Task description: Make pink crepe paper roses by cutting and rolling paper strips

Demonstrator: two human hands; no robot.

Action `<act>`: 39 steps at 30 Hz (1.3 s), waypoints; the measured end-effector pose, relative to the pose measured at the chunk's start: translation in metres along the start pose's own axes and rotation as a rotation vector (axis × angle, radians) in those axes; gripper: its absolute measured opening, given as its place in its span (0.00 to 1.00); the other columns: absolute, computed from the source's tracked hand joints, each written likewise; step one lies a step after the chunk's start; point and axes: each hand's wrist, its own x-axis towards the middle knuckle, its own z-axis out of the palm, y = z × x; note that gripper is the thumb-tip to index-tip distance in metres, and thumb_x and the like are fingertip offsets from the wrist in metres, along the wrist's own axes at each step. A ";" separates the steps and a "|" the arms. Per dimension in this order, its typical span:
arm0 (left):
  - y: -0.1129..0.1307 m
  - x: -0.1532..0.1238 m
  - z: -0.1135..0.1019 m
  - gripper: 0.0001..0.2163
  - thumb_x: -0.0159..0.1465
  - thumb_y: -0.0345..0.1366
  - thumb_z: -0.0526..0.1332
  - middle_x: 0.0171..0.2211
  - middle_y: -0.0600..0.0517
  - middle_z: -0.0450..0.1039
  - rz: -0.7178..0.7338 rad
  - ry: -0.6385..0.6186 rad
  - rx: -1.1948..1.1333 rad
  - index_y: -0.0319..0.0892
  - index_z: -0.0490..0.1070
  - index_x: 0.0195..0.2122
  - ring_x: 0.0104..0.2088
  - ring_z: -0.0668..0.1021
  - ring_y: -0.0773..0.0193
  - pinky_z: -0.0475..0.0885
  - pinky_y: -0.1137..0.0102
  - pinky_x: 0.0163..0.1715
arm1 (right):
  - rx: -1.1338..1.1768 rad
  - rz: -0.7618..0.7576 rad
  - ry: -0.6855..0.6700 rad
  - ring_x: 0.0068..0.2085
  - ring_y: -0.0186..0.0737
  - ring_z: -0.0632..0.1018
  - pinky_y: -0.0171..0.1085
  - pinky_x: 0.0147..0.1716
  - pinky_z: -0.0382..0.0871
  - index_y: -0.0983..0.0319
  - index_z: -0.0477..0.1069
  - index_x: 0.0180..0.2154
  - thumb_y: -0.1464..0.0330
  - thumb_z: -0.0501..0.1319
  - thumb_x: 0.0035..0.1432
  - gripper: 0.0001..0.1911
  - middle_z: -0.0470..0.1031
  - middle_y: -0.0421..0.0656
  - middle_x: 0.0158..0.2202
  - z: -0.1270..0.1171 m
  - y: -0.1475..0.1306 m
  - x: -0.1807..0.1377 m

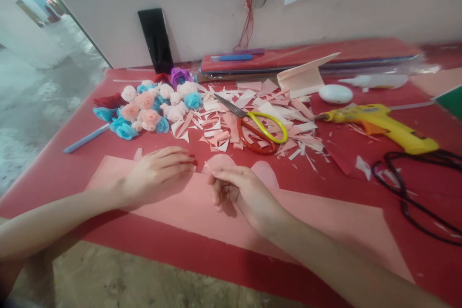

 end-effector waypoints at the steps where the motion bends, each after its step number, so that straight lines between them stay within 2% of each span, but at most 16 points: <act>1: 0.000 0.000 0.000 0.07 0.58 0.29 0.55 0.34 0.50 0.77 -0.007 0.007 0.004 0.37 0.73 0.32 0.39 0.76 0.63 0.74 0.68 0.41 | 0.000 -0.002 0.002 0.14 0.30 0.66 0.27 0.11 0.54 0.65 0.67 0.20 0.64 0.59 0.46 0.11 0.66 0.39 0.13 0.000 0.000 0.000; 6: 0.000 0.001 -0.001 0.07 0.59 0.30 0.54 0.35 0.49 0.77 -0.041 0.008 0.034 0.37 0.72 0.32 0.38 0.76 0.62 0.74 0.67 0.41 | 0.005 -0.007 0.004 0.14 0.30 0.66 0.27 0.11 0.54 0.64 0.67 0.20 0.63 0.59 0.46 0.11 0.66 0.39 0.13 0.000 -0.001 -0.001; 15: 0.000 -0.001 0.000 0.08 0.59 0.30 0.55 0.35 0.49 0.78 -0.006 0.015 0.037 0.36 0.73 0.32 0.39 0.77 0.60 0.74 0.66 0.40 | 0.012 -0.005 0.000 0.14 0.30 0.66 0.27 0.11 0.55 0.64 0.67 0.20 0.64 0.59 0.46 0.11 0.66 0.39 0.13 -0.001 0.001 0.000; 25: 0.001 0.001 -0.001 0.05 0.57 0.30 0.57 0.30 0.49 0.78 0.012 0.090 0.039 0.37 0.72 0.29 0.36 0.78 0.62 0.75 0.68 0.38 | 0.014 -0.012 -0.003 0.14 0.29 0.66 0.26 0.11 0.55 0.64 0.68 0.20 0.64 0.59 0.46 0.11 0.67 0.39 0.12 -0.002 0.001 -0.001; 31: 0.000 0.000 -0.002 0.05 0.57 0.30 0.58 0.33 0.50 0.77 0.016 0.064 -0.013 0.37 0.72 0.32 0.38 0.76 0.63 0.73 0.67 0.40 | 0.020 -0.008 -0.011 0.14 0.30 0.67 0.26 0.11 0.56 0.64 0.69 0.21 0.64 0.60 0.46 0.10 0.67 0.39 0.12 -0.002 0.002 0.000; 39: -0.005 -0.004 -0.001 0.05 0.57 0.31 0.58 0.31 0.52 0.76 0.069 0.053 0.003 0.38 0.70 0.33 0.37 0.75 0.64 0.70 0.66 0.44 | 0.027 -0.005 -0.017 0.14 0.30 0.67 0.26 0.11 0.56 0.64 0.69 0.21 0.64 0.60 0.45 0.10 0.67 0.39 0.13 -0.003 0.002 0.000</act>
